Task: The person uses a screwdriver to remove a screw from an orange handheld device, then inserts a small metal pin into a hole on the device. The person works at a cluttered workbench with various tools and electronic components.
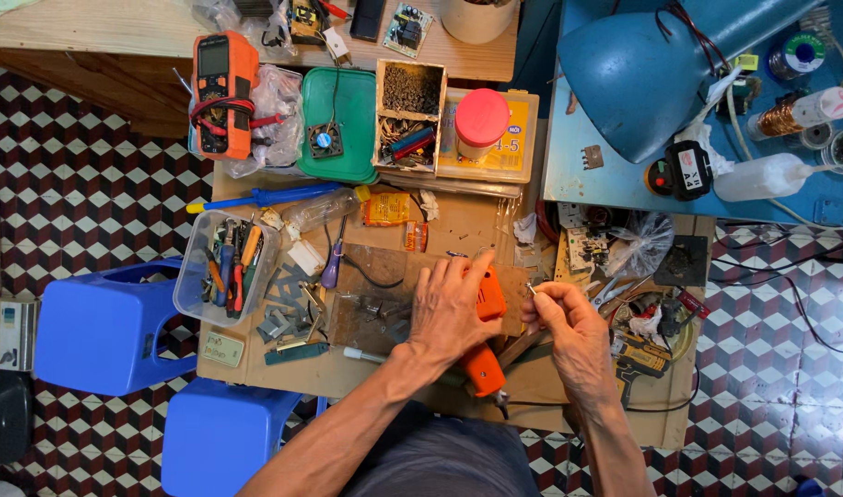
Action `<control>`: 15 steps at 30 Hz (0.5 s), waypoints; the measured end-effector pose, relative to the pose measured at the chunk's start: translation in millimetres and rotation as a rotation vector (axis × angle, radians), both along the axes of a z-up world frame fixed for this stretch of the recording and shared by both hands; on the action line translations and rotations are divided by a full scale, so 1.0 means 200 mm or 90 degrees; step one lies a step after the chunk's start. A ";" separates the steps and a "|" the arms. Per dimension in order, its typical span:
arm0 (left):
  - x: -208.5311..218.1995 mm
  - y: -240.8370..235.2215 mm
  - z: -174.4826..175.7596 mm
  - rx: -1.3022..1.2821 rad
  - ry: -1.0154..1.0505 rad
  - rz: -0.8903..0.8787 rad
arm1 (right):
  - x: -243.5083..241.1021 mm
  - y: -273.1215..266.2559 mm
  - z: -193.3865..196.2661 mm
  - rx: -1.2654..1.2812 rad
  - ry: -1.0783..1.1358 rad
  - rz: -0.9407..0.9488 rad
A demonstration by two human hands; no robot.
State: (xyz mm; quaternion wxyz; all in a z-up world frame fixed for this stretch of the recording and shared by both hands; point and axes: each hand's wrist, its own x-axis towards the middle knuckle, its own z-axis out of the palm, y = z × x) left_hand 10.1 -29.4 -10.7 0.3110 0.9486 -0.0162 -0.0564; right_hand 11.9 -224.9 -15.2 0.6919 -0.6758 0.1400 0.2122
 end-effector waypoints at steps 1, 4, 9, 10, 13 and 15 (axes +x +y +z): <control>-0.01 -0.01 -0.02 0.004 -0.013 0.002 | 0.00 0.01 -0.02 0.010 0.007 -0.007; -0.03 -0.02 -0.05 0.011 -0.024 0.002 | -0.01 0.02 -0.07 0.068 0.043 -0.042; -0.04 0.02 -0.04 -0.070 -0.058 -0.022 | 0.00 0.05 -0.08 0.129 0.046 -0.064; -0.04 0.03 -0.02 -0.103 -0.107 -0.019 | 0.00 0.06 -0.08 0.135 0.041 -0.065; -0.07 0.05 0.03 -0.196 -0.192 0.007 | -0.01 0.06 -0.06 0.140 0.032 -0.066; -0.13 0.06 0.08 -0.240 -0.168 0.055 | -0.02 0.06 -0.04 0.143 0.031 -0.061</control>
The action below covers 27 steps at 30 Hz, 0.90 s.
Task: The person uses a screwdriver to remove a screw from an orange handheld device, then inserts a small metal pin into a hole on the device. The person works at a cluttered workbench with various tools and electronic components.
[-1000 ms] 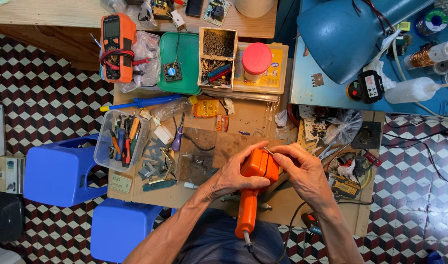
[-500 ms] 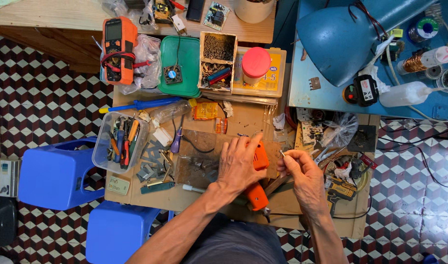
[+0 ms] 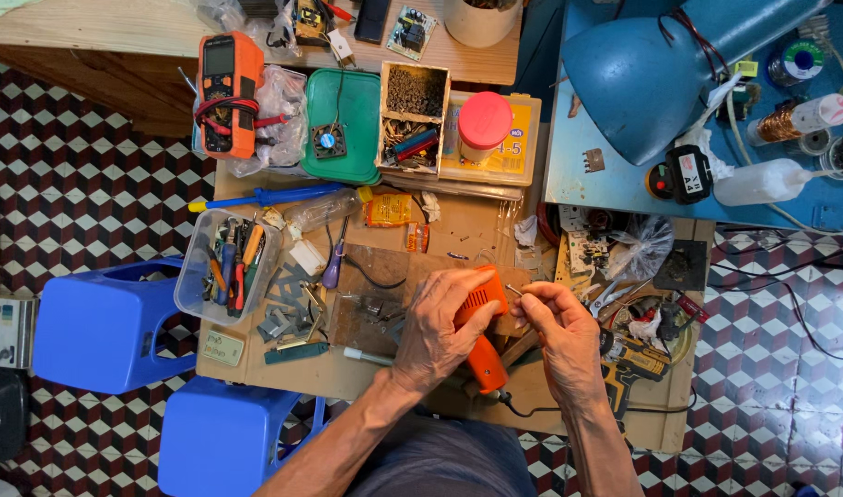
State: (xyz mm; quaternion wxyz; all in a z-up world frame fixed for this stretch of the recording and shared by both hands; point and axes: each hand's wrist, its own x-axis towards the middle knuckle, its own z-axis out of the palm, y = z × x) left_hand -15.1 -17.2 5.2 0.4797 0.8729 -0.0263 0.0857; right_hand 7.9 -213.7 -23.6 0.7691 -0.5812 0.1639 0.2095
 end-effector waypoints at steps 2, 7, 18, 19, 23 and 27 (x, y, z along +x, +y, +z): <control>-0.02 -0.01 0.04 -0.110 0.150 0.019 | -0.01 0.00 0.02 0.007 -0.002 0.011; -0.07 0.01 0.06 -0.436 0.348 0.017 | -0.04 -0.01 0.06 -0.017 0.025 0.107; -0.09 0.01 0.05 -0.291 0.221 0.013 | -0.07 -0.01 0.03 0.000 0.077 0.154; -0.08 0.01 0.05 -0.312 0.247 0.014 | -0.06 -0.01 0.04 -0.014 0.072 0.147; -0.05 0.00 0.05 -0.338 0.290 0.024 | -0.01 -0.01 0.09 -0.014 0.221 0.078; -0.04 0.00 0.04 -0.330 0.273 0.013 | 0.01 0.01 0.08 0.001 0.142 0.134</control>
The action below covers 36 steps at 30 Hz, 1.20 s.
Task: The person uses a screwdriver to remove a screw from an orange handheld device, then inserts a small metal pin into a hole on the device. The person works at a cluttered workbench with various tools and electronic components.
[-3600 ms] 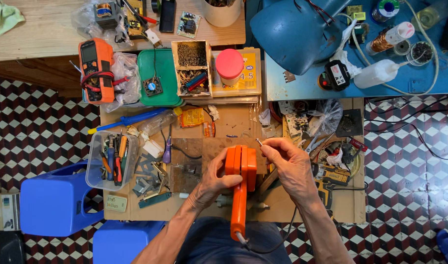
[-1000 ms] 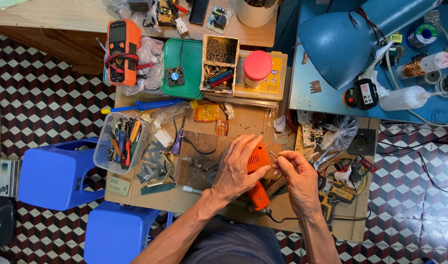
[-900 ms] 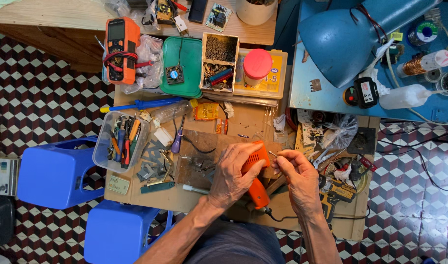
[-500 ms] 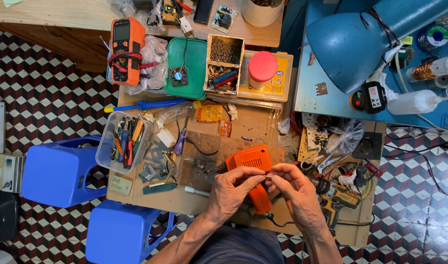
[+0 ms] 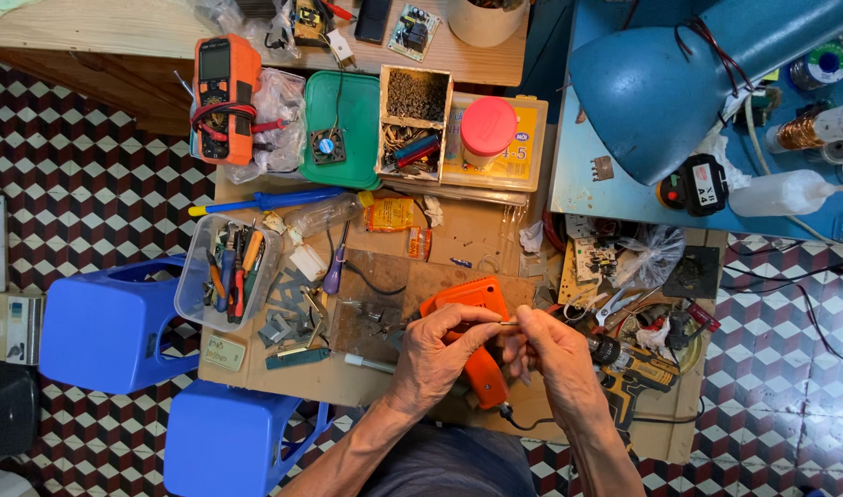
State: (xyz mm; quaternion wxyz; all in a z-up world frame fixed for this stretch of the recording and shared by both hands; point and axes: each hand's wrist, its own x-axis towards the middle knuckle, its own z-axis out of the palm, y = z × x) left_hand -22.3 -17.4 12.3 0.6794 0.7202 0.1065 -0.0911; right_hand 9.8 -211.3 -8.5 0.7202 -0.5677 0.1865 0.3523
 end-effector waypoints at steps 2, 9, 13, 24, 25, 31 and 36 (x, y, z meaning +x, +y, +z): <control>0.00 0.00 -0.01 0.005 -0.001 0.002 | -0.01 0.00 0.00 -0.009 -0.039 0.013; 0.00 0.00 -0.06 -0.103 0.102 0.052 | 0.04 0.03 0.06 0.010 -0.017 -0.004; 0.01 0.01 -0.08 -0.105 0.084 0.059 | 0.05 0.05 0.03 0.028 0.031 -0.041; 0.01 0.01 -0.12 -0.204 0.109 0.082 | 0.00 0.06 0.07 -0.131 -0.193 0.063; 0.01 0.01 -0.12 -0.209 0.116 0.082 | 0.00 0.07 0.08 -0.132 -0.197 0.050; 0.03 0.00 -0.11 -0.298 0.186 0.100 | -0.01 0.08 0.09 -0.110 -0.224 0.002; 0.05 0.01 -0.08 -0.245 0.218 0.127 | -0.02 0.08 0.08 -0.118 -0.243 -0.003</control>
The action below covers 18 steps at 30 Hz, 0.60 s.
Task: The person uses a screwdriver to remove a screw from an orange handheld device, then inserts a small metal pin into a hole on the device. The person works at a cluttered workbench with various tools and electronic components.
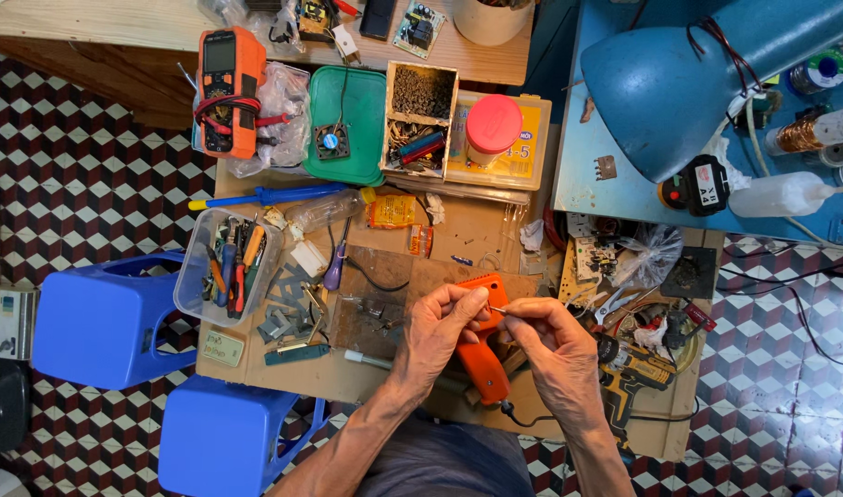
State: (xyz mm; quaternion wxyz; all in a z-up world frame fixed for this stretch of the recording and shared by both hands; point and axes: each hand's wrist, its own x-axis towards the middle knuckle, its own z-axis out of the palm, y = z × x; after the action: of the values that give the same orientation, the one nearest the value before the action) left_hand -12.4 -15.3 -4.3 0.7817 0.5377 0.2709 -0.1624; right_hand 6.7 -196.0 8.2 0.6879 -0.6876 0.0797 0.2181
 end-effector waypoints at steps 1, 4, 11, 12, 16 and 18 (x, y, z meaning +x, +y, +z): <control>0.01 0.01 0.00 0.022 -0.013 0.001 | 0.00 0.00 0.00 -0.002 0.000 -0.003; 0.02 0.04 0.00 0.091 -0.063 0.004 | 0.00 -0.01 0.00 0.003 0.041 -0.053; 0.00 0.09 -0.03 0.204 -0.107 0.005 | -0.01 -0.01 0.01 -0.271 -0.135 -0.072; 0.00 0.09 -0.03 0.206 -0.107 0.015 | 0.00 -0.02 0.01 -0.274 -0.150 -0.079; -0.02 0.11 -0.02 0.230 -0.111 0.048 | 0.00 -0.03 -0.01 -0.251 -0.146 -0.109; -0.04 0.11 0.00 0.294 -0.117 0.022 | 0.01 -0.04 -0.02 -0.213 -0.108 -0.131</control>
State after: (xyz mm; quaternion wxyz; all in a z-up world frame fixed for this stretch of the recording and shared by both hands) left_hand -21.1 6.8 -4.9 0.6619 0.7100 0.2381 -0.0330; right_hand 8.3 -204.0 3.7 0.5873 -0.7962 0.1262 0.0717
